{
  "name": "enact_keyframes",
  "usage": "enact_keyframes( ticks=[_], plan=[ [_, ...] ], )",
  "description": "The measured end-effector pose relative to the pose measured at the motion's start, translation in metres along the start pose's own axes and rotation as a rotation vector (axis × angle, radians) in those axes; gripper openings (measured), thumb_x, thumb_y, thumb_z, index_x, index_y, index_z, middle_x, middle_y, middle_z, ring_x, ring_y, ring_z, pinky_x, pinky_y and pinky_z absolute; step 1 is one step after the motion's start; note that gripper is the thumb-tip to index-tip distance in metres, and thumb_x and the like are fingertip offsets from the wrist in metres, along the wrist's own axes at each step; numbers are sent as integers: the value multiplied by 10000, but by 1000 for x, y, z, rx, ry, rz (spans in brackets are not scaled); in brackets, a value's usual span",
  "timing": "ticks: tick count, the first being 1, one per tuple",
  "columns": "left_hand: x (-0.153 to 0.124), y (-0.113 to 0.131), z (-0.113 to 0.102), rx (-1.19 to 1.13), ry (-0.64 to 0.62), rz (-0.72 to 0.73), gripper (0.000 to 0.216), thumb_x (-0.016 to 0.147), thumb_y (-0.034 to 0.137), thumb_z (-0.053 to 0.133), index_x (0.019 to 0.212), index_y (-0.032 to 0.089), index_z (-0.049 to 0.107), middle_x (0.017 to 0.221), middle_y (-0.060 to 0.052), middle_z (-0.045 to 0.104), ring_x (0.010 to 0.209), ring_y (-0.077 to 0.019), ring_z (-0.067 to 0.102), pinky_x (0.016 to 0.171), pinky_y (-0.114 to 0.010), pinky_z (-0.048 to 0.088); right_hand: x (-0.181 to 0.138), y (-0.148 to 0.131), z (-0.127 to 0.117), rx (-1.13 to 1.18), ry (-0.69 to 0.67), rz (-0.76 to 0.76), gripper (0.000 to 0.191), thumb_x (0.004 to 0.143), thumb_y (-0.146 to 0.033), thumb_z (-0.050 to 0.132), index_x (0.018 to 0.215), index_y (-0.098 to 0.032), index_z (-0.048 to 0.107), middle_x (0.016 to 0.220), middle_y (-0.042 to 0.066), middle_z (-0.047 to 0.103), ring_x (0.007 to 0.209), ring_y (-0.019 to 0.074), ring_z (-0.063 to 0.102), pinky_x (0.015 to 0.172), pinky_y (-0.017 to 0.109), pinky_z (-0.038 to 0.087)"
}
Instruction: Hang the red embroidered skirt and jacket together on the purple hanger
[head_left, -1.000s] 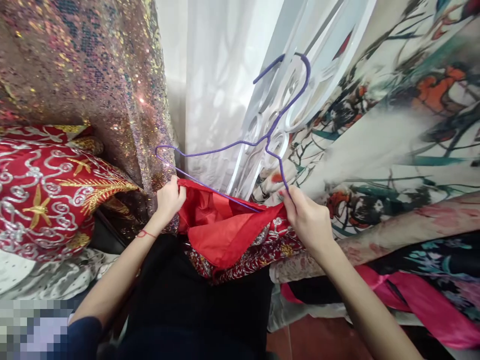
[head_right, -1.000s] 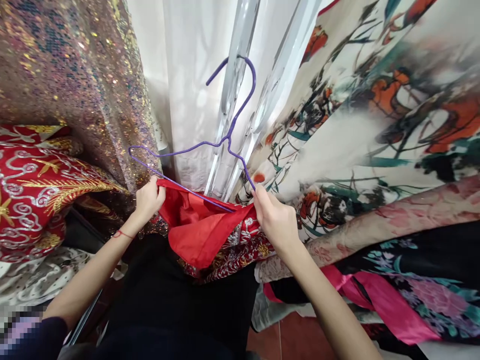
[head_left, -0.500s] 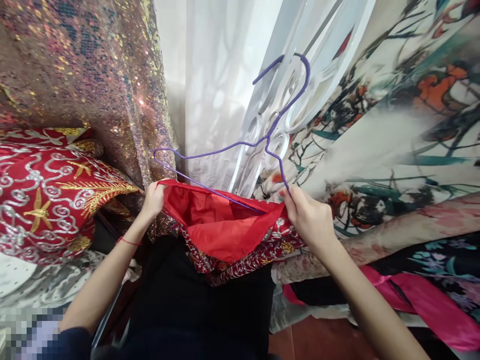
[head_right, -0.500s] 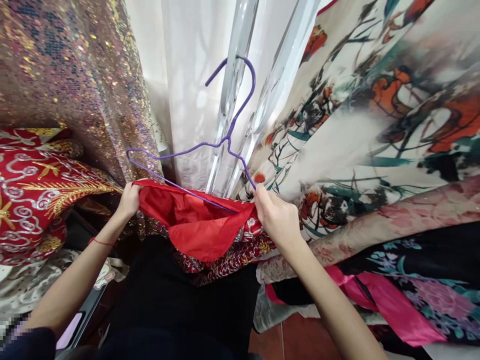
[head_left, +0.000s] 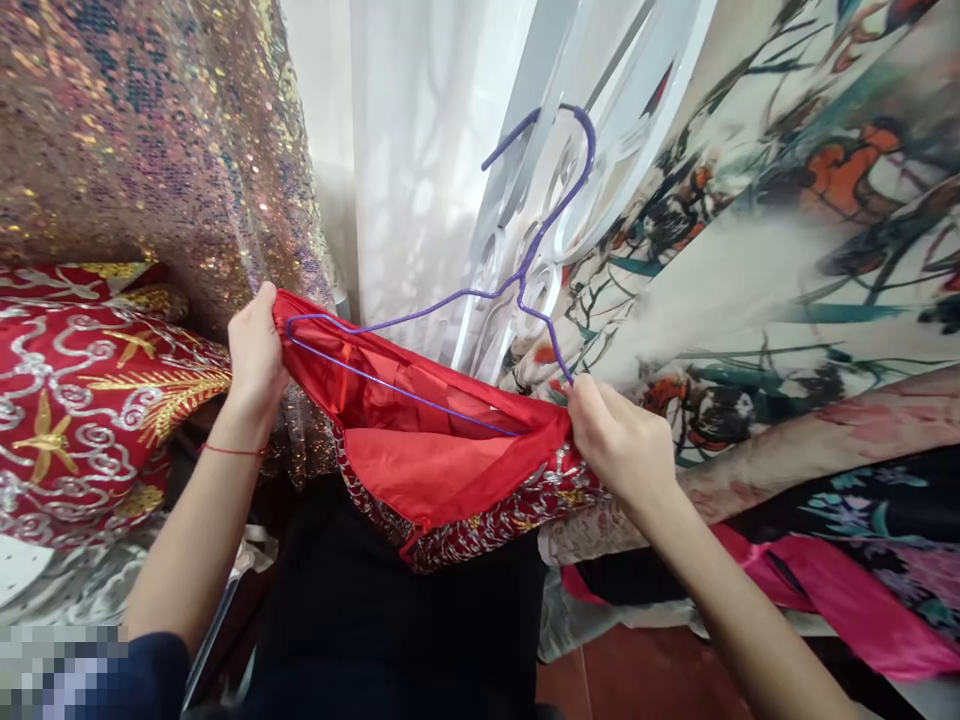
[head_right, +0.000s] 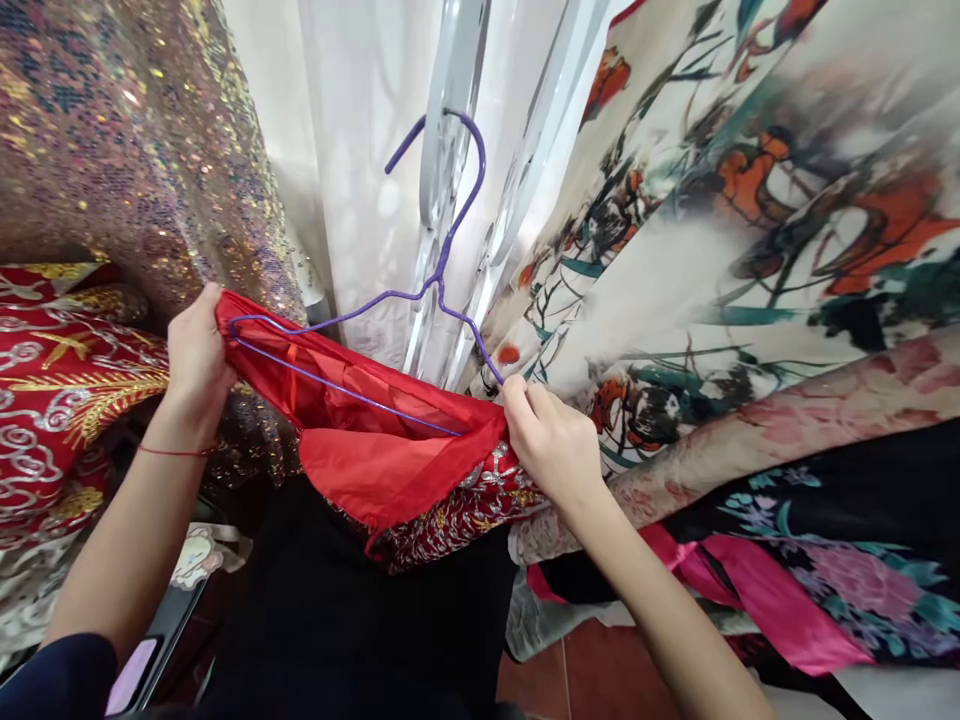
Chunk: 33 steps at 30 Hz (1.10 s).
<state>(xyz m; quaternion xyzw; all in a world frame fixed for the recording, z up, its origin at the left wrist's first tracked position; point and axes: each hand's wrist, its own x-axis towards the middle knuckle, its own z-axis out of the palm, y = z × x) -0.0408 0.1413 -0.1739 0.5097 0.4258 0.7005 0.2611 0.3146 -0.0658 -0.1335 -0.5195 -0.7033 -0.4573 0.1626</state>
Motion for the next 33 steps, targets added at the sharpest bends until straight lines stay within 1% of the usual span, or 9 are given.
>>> enact_keyframes(
  ticks=[3, 6, 11, 18, 21, 23, 25, 30, 33],
  plan=[
    [-11, 29, 0, 318, 182, 202, 436, 1023, 339, 465, 622, 205, 359, 581, 57, 314, 564, -80, 248, 566, -238, 265, 0, 0, -5, -53, 41, -33, 234, 992, -95, 446, 901, -144, 656, 593, -12, 544, 521, 92, 494, 505, 268, 268],
    [-25, 53, -1, 601, 187, 386, 403, 971, 310, 566, 624, 198, 393, 578, 56, 312, 561, -98, 222, 603, -262, 246, 1, 0, -10, -69, 52, -34, 225, 1012, -146, 471, 892, -142, 661, 591, -14, 537, 515, 87, 494, 498, 269, 272],
    [-34, 69, -13, 684, 100, 464, 445, 953, 426, 555, 618, 215, 352, 573, 50, 278, 555, -115, 202, 603, -269, 222, 0, 1, -11, -102, 100, -65, 194, 1022, -203, 518, 952, -120, 678, 563, -26, 509, 501, 93, 468, 499, 262, 296],
    [-54, 107, -19, 689, 368, 553, 574, 1045, 571, 321, 640, 180, 435, 642, 35, 259, 563, -94, 201, 694, -254, 277, -5, -2, -15, -278, 91, -109, 146, 995, -140, 533, 941, -99, 662, 558, -24, 456, 516, 119, 415, 522, 279, 305],
    [-90, 121, 0, 670, 158, 655, 487, 1025, 495, 470, 656, 178, 501, 605, 34, 312, 516, -93, 233, 580, -257, 213, -9, 2, -15, -217, 59, -80, 177, 1001, -109, 474, 1008, -109, 651, 576, -14, 485, 527, 123, 435, 523, 286, 297],
    [-110, 117, 15, 617, -61, 731, 418, 1020, 428, 504, 679, 190, 542, 578, 29, 385, 488, -101, 300, 536, -275, 241, -12, 6, -13, -155, 30, -44, 213, 1011, -111, 438, 1059, -123, 645, 577, -14, 498, 523, 120, 451, 519, 289, 288],
    [-118, 104, 24, 567, -143, 730, 434, 1035, 442, 461, 686, 197, 545, 561, 24, 434, 466, -105, 351, 515, -282, 275, -13, 10, -10, -118, 45, -25, 203, 1018, -135, 449, 1073, -133, 645, 561, -22, 503, 508, 114, 460, 513, 285, 287],
    [-92, 71, 9, 589, -157, 457, 504, 910, 709, 538, 921, 207, 582, 629, 28, 526, 516, -123, 488, 538, -261, 390, -12, 15, 3, -58, 114, 12, 162, 1024, -249, 536, 948, -161, 649, 580, -17, 589, 496, 100, 512, 522, 263, 328],
    [-73, 68, -14, 636, -333, 374, 757, 770, 788, 649, 1228, 194, 550, 576, 74, 444, 500, -141, 475, 537, -273, 416, -13, 15, 12, 40, 113, 43, 180, 1022, -273, 537, 896, -183, 629, 610, -6, 621, 519, 106, 541, 544, 260, 343]
  ],
)
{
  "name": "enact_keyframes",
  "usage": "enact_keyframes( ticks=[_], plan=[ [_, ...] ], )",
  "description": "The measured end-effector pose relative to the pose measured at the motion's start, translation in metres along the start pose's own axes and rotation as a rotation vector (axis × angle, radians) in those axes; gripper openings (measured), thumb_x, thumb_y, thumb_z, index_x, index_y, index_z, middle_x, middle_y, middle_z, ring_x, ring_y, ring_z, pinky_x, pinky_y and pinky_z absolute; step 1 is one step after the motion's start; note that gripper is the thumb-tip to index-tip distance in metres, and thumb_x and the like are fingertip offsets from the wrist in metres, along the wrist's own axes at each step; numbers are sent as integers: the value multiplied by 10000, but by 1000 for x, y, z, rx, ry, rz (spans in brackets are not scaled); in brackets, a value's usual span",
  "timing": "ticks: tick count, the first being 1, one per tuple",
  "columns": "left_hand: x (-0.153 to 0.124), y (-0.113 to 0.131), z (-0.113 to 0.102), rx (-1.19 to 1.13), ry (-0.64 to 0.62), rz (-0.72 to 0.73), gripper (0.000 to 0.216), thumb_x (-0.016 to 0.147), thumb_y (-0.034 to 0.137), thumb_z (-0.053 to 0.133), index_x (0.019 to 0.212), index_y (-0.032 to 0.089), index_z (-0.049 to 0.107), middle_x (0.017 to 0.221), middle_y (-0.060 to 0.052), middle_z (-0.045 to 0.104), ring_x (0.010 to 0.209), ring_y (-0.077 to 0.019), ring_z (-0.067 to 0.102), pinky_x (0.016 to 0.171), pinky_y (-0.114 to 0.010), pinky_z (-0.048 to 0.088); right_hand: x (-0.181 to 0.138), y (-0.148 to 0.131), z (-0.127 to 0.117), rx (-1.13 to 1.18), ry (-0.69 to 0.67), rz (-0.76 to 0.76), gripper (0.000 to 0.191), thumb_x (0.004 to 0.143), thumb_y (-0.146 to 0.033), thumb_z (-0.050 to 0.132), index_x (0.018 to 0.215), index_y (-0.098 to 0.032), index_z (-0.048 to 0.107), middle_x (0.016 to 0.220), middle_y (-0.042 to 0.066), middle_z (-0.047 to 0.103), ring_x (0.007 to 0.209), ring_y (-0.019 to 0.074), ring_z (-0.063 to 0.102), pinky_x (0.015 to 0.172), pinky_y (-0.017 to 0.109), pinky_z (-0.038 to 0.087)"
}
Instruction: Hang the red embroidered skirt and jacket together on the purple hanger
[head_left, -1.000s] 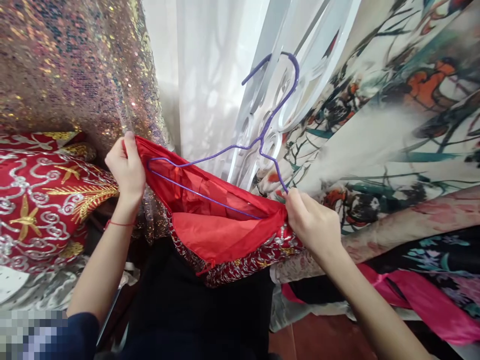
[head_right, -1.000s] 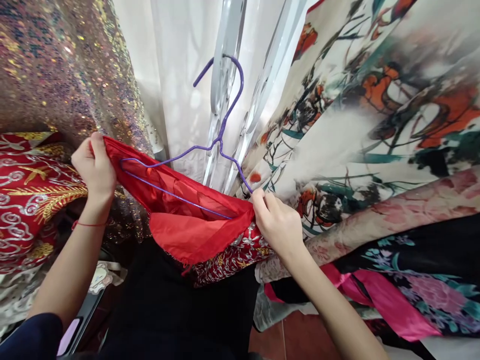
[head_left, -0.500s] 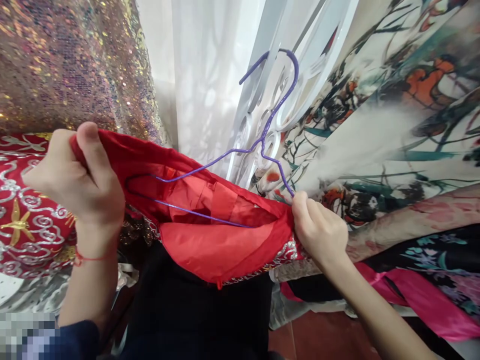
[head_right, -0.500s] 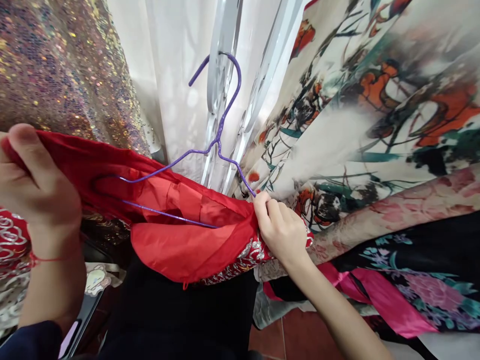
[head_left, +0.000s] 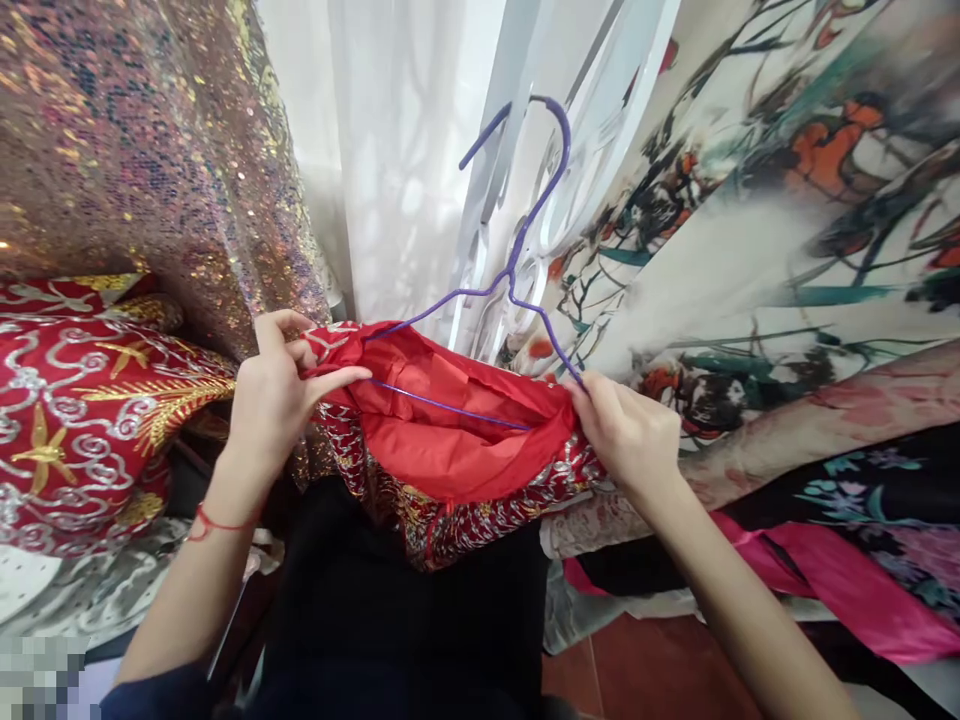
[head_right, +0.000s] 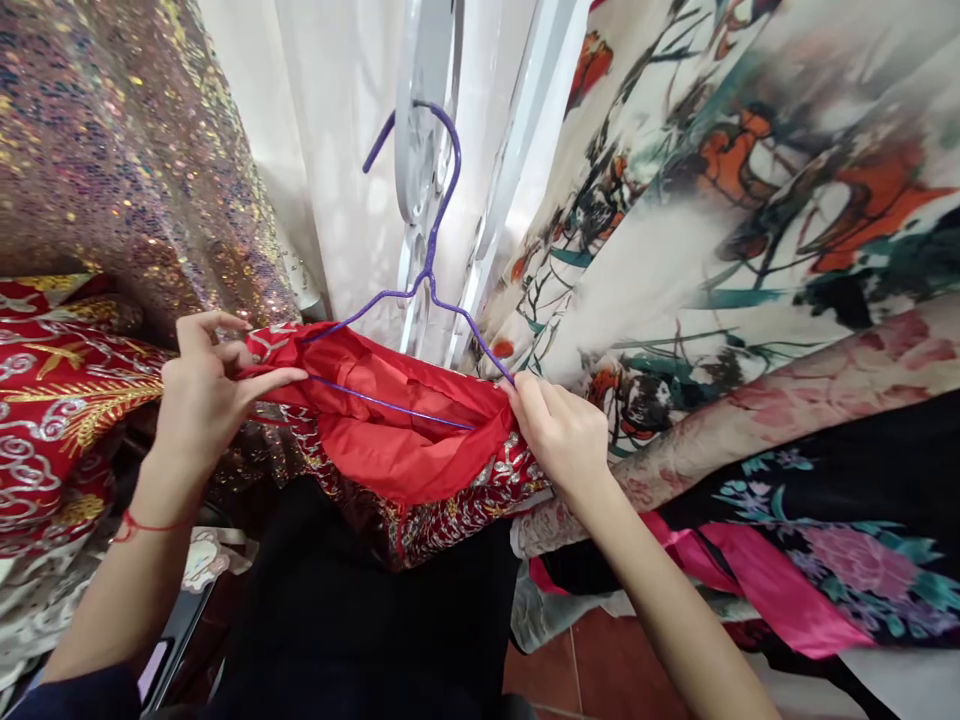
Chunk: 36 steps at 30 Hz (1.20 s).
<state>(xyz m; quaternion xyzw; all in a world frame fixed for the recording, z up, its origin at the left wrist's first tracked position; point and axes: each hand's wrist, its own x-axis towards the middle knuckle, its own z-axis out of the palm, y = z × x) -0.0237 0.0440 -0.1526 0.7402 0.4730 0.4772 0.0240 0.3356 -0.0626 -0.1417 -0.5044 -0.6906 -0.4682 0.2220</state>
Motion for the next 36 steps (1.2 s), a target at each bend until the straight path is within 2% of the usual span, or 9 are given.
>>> enact_keyframes(
  ticks=[4, 9, 12, 16, 19, 22, 27, 31, 36],
  plan=[
    [4, -9, -21, 58, -254, 90, 966, 757, 873, 552, 1417, 169, 512, 598, 54, 471, 520, -152, 492, 582, -286, 441, -6, 6, 12, 63, 141, 5, 144, 978, -307, 585, 1001, -168, 615, 628, 9, 606, 527, 134, 519, 531, 279, 334],
    [7, -6, -23, 136, -366, 138, 968, 753, 871, 561, 1382, 135, 572, 603, 43, 493, 521, -145, 471, 575, -277, 417, -21, 18, 16, 199, 257, -133, 431, 947, -342, 393, 1316, -165, 528, 957, 131, 666, 823, 243, 636, 687, 350, 467],
    [5, -2, -22, 168, -397, 135, 900, 774, 766, 664, 1394, 123, 556, 583, 57, 486, 502, -133, 438, 547, -259, 384, -31, 18, 11, 126, 221, -185, 536, 891, -333, 424, 1395, -181, 525, 1216, 197, 628, 1055, 323, 625, 839, 463, 469],
    [0, 2, -22, 297, -475, 62, 860, 806, 435, 722, 1533, 96, 412, 725, -16, 625, 567, -182, 531, 578, -284, 392, -41, 16, 3, -3, 137, -163, 568, 848, -348, 585, 1402, -227, 549, 1471, 221, 509, 1243, 372, 548, 983, 547, 401],
    [-2, 1, -21, 354, -353, 51, 690, 824, 358, 583, 1487, 178, 520, 843, -78, 688, 690, -249, 607, 642, -326, 401, -43, 20, -2, 9, 102, -152, 424, 864, -342, 657, 1280, -262, 627, 1442, 185, 576, 1251, 344, 562, 1009, 532, 395],
    [-1, -2, -20, 224, -129, 13, 390, 914, 469, 454, 1042, 242, 744, 766, -84, 646, 704, -251, 581, 679, -356, 395, -41, 27, -9, 120, 157, -264, 217, 873, -200, 681, 1073, -286, 667, 1241, 86, 722, 1146, 240, 638, 961, 428, 451],
    [9, -11, -10, 15, 141, -48, 289, 913, 453, 509, 771, 216, 596, 747, -55, 576, 720, -195, 543, 717, -341, 406, -34, 31, -29, 277, 217, -400, 218, 851, -36, 645, 886, -245, 696, 730, -1, 696, 772, 137, 638, 772, 312, 479],
    [16, -27, 0, -57, 238, -183, 415, 852, 474, 529, 561, 211, 392, 501, 46, 350, 490, -91, 313, 522, -266, 267, -31, 38, -47, 283, 201, -405, 178, 898, -70, 613, 822, -214, 685, 661, -10, 661, 687, 120, 606, 703, 314, 424],
    [24, -29, 4, 106, 221, -230, 461, 883, 446, 490, 519, 210, 335, 463, 45, 299, 478, -89, 297, 566, -269, 237, -26, 62, -58, 138, 157, -415, 252, 943, -91, 563, 722, -211, 580, 646, -55, 681, 707, 99, 669, 764, 339, 384]
  ],
)
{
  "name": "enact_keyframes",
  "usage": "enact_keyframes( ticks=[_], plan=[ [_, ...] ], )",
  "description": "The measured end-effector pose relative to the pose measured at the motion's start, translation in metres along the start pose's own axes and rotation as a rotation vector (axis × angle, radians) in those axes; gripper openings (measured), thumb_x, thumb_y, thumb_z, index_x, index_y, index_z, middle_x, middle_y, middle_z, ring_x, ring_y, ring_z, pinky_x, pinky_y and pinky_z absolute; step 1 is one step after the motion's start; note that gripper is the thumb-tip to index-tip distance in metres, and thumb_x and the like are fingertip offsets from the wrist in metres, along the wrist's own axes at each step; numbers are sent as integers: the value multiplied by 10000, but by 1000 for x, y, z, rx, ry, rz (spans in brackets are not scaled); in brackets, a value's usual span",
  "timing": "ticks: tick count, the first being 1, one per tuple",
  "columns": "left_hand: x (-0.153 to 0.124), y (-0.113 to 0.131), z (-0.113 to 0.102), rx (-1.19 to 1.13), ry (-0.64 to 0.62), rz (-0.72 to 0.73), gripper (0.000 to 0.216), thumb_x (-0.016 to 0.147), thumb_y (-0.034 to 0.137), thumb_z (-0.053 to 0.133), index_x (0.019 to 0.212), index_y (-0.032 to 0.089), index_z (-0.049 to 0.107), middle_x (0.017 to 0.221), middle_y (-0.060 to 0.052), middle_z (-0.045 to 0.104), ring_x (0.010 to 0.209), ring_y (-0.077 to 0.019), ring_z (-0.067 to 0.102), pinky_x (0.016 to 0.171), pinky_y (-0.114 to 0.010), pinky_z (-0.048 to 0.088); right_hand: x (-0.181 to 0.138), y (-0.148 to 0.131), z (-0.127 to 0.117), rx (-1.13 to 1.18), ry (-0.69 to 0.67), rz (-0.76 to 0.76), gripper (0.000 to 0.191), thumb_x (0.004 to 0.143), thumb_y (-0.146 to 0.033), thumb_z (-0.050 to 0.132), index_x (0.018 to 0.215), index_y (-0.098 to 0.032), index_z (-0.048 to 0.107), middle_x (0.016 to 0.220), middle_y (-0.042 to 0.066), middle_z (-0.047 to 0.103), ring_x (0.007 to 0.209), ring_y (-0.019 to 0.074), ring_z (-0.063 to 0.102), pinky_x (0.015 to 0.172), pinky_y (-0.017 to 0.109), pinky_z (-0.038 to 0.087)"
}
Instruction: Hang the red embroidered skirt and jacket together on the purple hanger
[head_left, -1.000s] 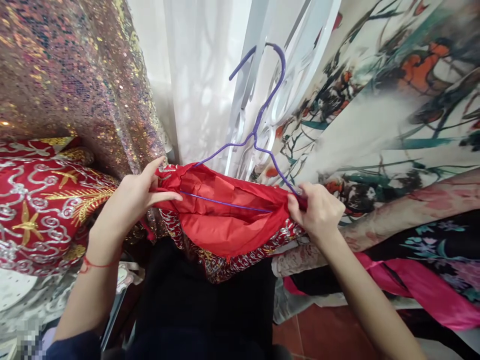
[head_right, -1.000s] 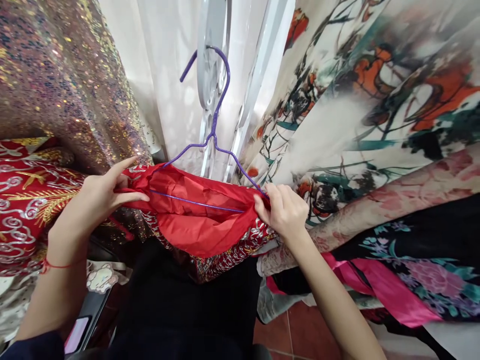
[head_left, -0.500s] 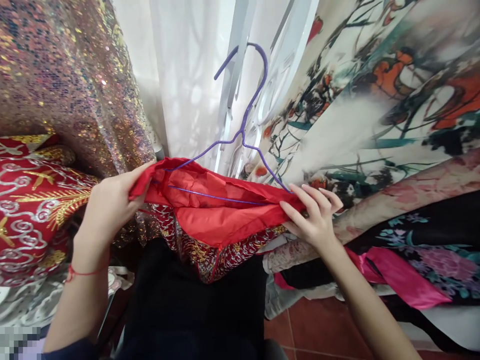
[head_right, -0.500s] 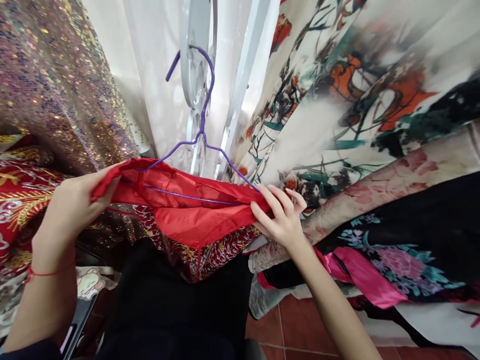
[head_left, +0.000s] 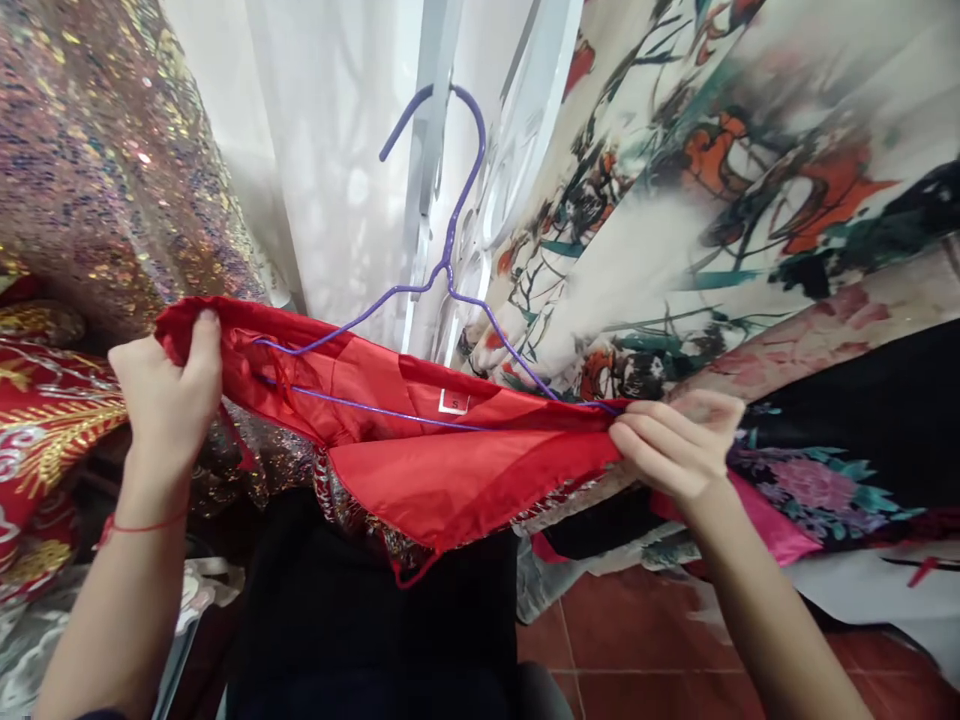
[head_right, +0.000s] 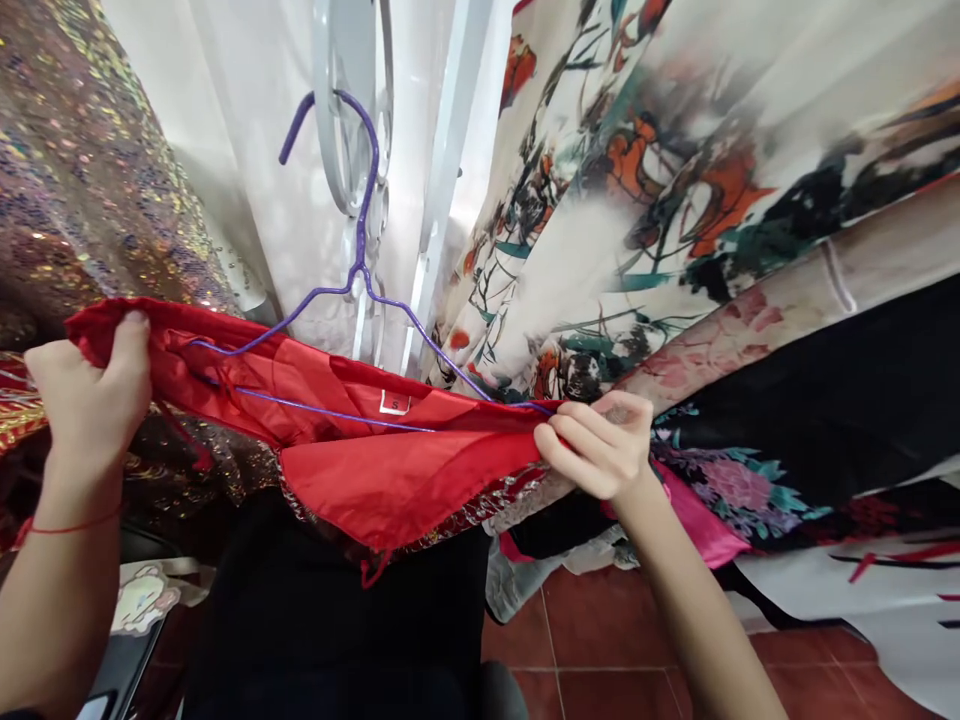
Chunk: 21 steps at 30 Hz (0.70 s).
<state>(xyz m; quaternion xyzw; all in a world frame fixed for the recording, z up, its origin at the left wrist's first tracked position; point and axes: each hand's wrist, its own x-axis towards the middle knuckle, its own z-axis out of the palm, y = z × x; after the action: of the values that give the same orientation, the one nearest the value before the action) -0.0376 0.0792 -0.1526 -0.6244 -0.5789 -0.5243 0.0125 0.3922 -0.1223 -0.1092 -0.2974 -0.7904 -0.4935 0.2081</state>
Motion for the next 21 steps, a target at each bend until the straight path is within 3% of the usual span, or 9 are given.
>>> enact_keyframes(
  ticks=[5, 8, 16, 21],
  plan=[
    [3, 20, 1, 170, -82, -44, 476, 921, 421, 436, 510, 223, 302, 476, 18, 288, 505, -125, 288, 625, -305, 207, -9, 16, 12, -106, -122, 85, 230, 963, -160, 538, 749, -237, 569, 739, -71, 737, 784, 105, 709, 929, 392, 387],
    [4, 25, 2, 184, -107, -84, 477, 910, 448, 430, 504, 239, 290, 471, 10, 285, 504, -143, 285, 630, -312, 226, -17, 18, 21, -111, -191, 171, 248, 953, -142, 503, 743, -254, 572, 741, -56, 738, 776, 121, 713, 946, 397, 438],
    [12, 30, 3, 287, -236, -153, 392, 867, 488, 406, 568, 282, 256, 515, 8, 224, 585, -223, 354, 739, -352, 346, -19, 30, 36, 95, -249, 223, 161, 951, -172, 517, 826, -241, 593, 873, 33, 726, 849, 153, 681, 815, 290, 531],
    [12, 30, 0, 298, -208, -131, 402, 858, 464, 455, 580, 282, 229, 514, 42, 168, 552, -157, 163, 657, -337, 263, -12, 32, 34, 280, -384, 341, 145, 965, -218, 507, 848, -218, 592, 1035, 92, 668, 813, 159, 657, 682, 265, 511]
  ],
)
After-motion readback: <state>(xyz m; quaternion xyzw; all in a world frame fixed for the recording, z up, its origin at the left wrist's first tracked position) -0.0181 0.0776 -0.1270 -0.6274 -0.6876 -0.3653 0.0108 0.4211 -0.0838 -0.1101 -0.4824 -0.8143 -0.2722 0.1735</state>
